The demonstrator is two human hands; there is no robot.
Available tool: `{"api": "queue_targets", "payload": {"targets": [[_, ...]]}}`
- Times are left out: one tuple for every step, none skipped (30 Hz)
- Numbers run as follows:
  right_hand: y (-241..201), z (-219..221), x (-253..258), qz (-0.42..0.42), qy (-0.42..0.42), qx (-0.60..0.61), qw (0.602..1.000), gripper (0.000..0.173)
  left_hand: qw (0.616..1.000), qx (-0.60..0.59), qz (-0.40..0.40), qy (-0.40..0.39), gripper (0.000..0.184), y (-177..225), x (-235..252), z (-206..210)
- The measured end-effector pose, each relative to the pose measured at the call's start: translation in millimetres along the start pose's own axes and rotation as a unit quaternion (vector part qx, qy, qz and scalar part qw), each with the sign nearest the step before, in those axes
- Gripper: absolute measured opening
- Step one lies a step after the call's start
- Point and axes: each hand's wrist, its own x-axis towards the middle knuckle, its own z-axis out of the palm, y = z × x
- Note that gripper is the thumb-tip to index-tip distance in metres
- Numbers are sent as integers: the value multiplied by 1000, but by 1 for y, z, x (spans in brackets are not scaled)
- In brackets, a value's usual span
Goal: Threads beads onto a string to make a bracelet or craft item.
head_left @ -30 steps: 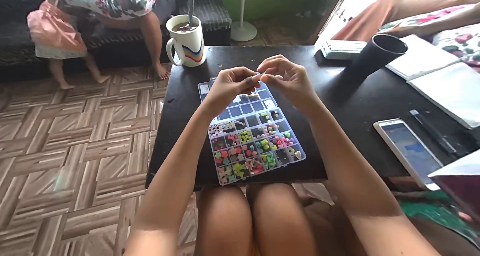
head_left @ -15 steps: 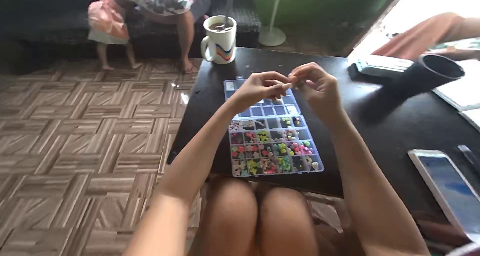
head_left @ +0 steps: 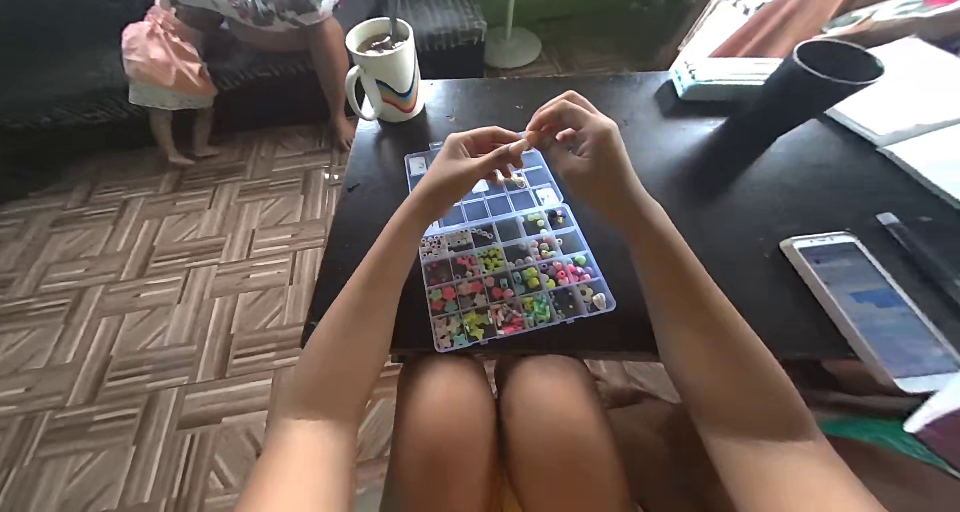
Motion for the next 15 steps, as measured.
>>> {"api": "queue_targets", "payload": {"targets": [[0, 0, 0, -2, -1, 1, 1000, 15, 1000, 5, 9, 1, 13, -1, 0, -1], [0, 0, 0, -4, -1, -1, 1000, 15, 1000, 11, 18, 2, 12, -3, 1, -2], [0, 0, 1, -3, -1, -5, 1000, 15, 1000, 17, 23, 3, 11, -3, 1, -3], [0, 0, 1, -2, -2, -7, 1000, 16, 999, 22, 25, 5, 11, -3, 1, -3], [0, 0, 1, 1, -2, -10, 1000, 16, 999, 26, 24, 8, 10, -2, 2, -4], [0, 0, 1, 3, -2, -15, 1000, 16, 999, 30, 23, 11, 10, -1, 2, -4], [0, 1, 1, 5, 0, -19, 1000, 16, 999, 37, 22, 16, 10, 0, 2, -4], [1, 1, 0, 4, 2, -24, 1000, 16, 999, 42, 21, 24, 9, 0, 2, -4], [1, 0, 0, 5, 2, -28, 1000, 16, 998, 45, 22, 34, 9, 0, 2, -4], [0, 0, 1, 6, 3, -31, 999, 16, 998, 47, 23, 44, 9, -1, 3, -4], [-1, -1, 1, 10, 2, -33, 999, 16, 997, 46, 21, 54, 9, -2, 4, -5], [-2, -2, 1, 14, 2, -34, 999, 17, 997, 44, 19, 61, 9, -3, 5, -6], [-2, -3, 1, 16, 2, -35, 999, 17, 997, 43, 17, 66, 9, -4, 5, -7], [-2, -4, 1, 15, 3, -37, 999, 17, 996, 41, 15, 72, 10, -5, 6, -7], [-3, -5, 1, 13, 5, -40, 999, 18, 996, 39, 14, 79, 10, -6, 6, -7]]}}
